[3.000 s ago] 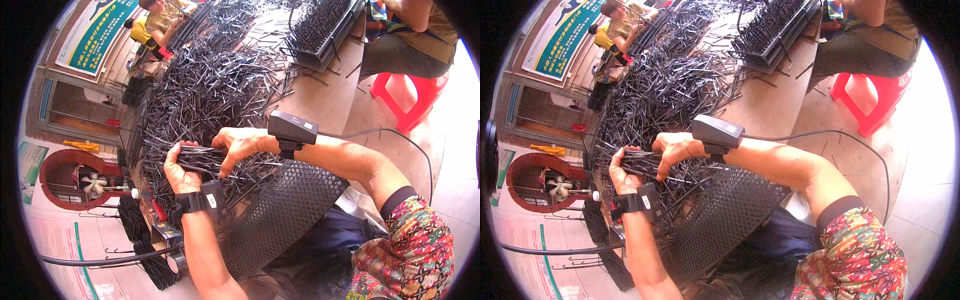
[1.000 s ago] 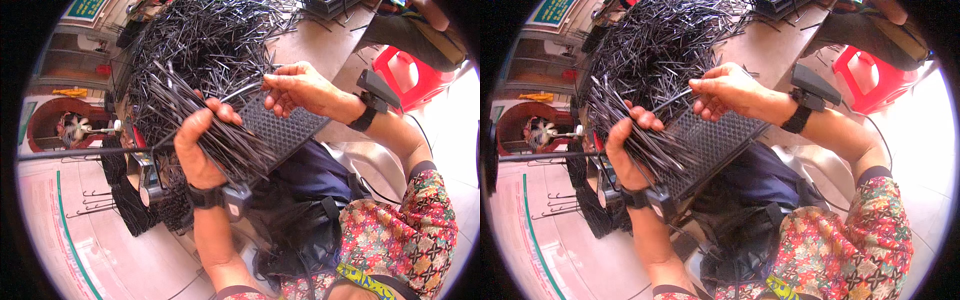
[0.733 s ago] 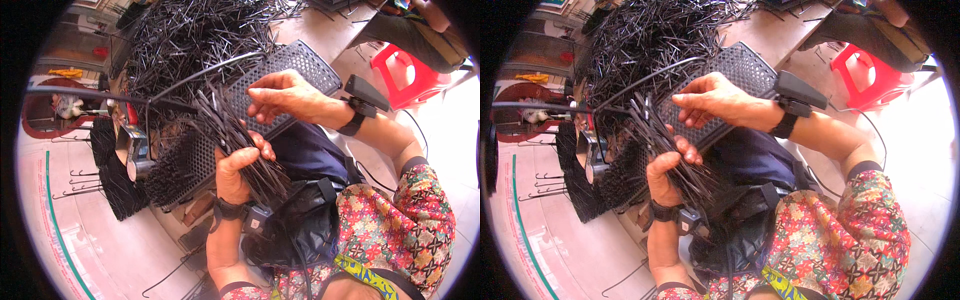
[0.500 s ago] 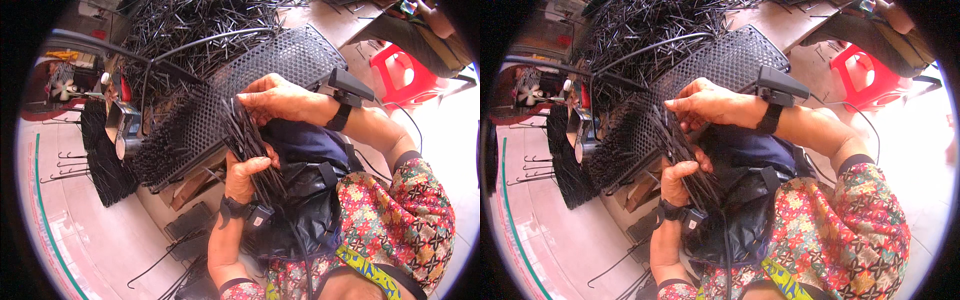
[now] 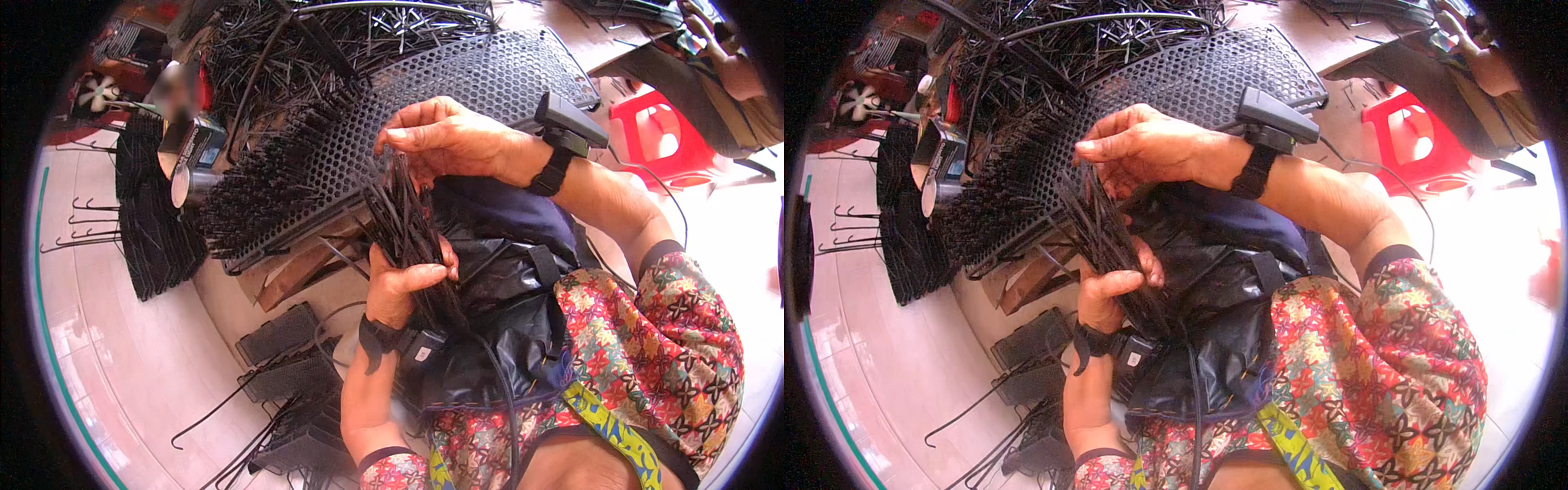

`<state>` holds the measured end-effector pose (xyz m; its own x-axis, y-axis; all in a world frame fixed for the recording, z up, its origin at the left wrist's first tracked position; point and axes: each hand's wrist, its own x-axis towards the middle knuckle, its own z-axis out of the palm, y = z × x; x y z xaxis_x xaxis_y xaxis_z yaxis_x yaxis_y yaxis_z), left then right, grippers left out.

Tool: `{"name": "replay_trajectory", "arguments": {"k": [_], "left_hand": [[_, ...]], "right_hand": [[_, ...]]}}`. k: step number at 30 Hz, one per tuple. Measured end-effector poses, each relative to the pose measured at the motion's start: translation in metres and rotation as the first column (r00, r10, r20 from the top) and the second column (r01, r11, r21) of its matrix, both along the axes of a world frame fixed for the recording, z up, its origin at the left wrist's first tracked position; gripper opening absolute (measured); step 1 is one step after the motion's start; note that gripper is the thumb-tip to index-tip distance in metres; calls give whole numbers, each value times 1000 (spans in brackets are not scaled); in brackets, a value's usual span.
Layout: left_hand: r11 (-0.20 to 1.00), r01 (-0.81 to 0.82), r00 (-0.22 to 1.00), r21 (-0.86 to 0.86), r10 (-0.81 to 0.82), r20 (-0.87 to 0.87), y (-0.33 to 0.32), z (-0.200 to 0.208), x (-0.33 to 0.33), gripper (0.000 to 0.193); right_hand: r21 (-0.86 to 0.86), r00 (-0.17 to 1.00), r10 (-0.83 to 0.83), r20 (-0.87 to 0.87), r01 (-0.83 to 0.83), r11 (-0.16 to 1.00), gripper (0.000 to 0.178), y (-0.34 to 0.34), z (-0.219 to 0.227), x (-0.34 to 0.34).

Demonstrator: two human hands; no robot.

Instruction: The person inserts black plastic hanger hooks into the holes of a perforated plastic hanger base. They gather hooks from a pile, align them, and push them through the base one by one.

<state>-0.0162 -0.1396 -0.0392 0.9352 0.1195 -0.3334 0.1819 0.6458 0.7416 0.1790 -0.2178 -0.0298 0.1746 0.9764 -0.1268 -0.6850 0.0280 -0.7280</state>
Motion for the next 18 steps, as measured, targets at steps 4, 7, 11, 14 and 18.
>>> {"name": "replay_trajectory", "arguments": {"k": [4,7,11,14,18], "left_hand": [[997,-57,998,-50,56,-11,1,5,-8,73],[998,-46,999,-35,45,-18,-1,5,-3,71],[999,-41,999,-24,41,5,0,7,7,51],[999,-46,999,-22,46,-3,4,7,12,57],[997,-75,997,-19,75,-34,5,2,13,59]], "right_hand": [[-61,996,61,58,-57,996,29,14,7,-8],[-115,971,8,238,20,993,19,13,11,-8],[-141,910,-116,398,185,973,14,8,14,-6],[-122,871,-202,448,283,951,14,11,15,-4],[-85,801,-286,526,385,919,15,19,17,14]]}}
